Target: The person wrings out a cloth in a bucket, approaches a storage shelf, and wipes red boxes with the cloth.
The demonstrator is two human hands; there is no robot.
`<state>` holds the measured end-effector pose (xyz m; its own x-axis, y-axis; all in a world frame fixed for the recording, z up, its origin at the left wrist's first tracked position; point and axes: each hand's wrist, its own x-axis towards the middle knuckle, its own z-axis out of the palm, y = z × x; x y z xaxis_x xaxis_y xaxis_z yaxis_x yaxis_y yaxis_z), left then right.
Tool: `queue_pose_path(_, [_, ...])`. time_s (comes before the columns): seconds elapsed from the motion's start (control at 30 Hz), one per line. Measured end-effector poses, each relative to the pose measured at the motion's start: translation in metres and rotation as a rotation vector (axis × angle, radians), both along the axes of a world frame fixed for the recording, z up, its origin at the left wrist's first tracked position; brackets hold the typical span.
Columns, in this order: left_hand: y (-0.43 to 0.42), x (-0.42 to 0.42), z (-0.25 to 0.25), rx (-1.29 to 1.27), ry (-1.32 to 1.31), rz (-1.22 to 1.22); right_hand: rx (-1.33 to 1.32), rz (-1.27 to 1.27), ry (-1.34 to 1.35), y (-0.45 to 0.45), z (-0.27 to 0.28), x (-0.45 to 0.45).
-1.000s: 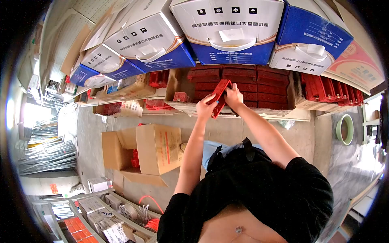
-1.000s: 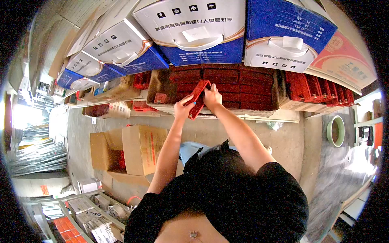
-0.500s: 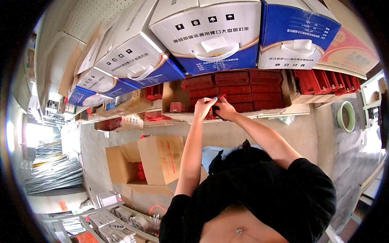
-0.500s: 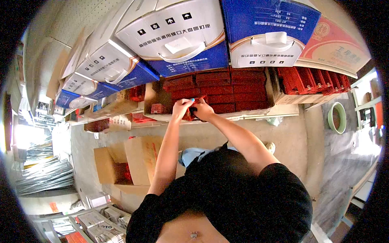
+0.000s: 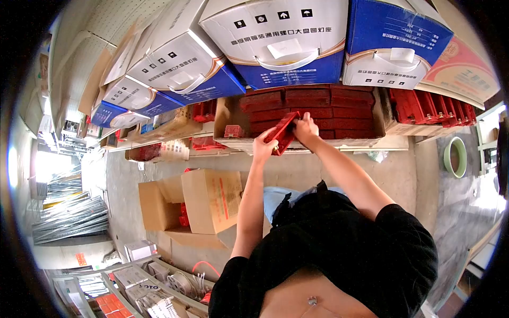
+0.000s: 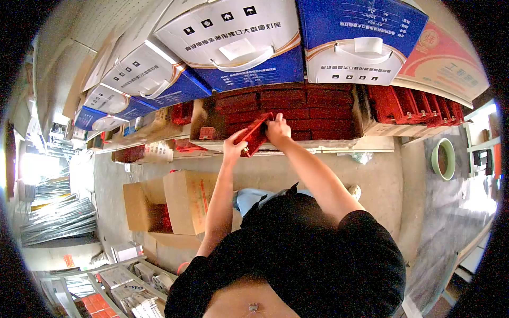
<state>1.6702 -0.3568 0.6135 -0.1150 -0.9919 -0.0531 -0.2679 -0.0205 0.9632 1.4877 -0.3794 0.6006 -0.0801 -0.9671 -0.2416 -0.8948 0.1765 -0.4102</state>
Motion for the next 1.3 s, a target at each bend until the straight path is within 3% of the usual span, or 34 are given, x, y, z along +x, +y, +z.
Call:
queue_pose_path(0.2, [0.014,-0.008,0.008,0.082,0.219,0.104,-0.203,0.014,-0.041,0.0,-0.003,-0.005])
queue_pose_path(0.3, [0.015,-0.004,0.007,0.039,0.334,0.05,-0.262,-0.189,-0.201,0.001,-0.004,-0.003])
queue_pose_path(0.4, [0.019,0.0,0.009,0.115,0.398,0.01,-0.072,-0.201,-0.292,-0.006,-0.004,-0.007])
queue_pose_path(0.47, [0.02,-0.004,0.011,0.051,0.278,-0.055,0.058,-0.215,-0.337,-0.015,-0.004,-0.013])
queue_pose_path(0.53, [0.021,-0.008,0.02,0.006,0.133,-0.1,0.017,-0.231,-0.356,-0.016,-0.009,-0.018])
queue_pose_path(0.63, [0.02,-0.008,0.02,0.002,0.172,-0.12,-0.038,-0.219,-0.303,-0.015,-0.009,-0.022])
queue_pose_path(0.87, [0.02,-0.025,0.018,-0.263,-0.04,-0.132,-0.015,-0.277,-0.172,-0.016,0.005,-0.026])
queue_pose_path(0.97, [0.021,-0.026,0.022,-0.194,-0.059,-0.135,-0.02,-0.276,-0.151,-0.018,0.004,-0.026])
queue_pose_path(1.1, [0.022,-0.023,0.018,0.028,0.174,-0.086,-0.015,-0.211,-0.146,-0.021,0.001,-0.028])
queue_pose_path(1.23, [0.02,-0.007,-0.005,0.057,0.359,-0.008,-0.034,0.005,-0.484,-0.025,-0.015,-0.055])
queue_pose_path(1.3, [0.023,-0.007,0.003,0.073,0.451,0.032,-0.07,-0.116,-0.781,-0.028,-0.03,-0.061])
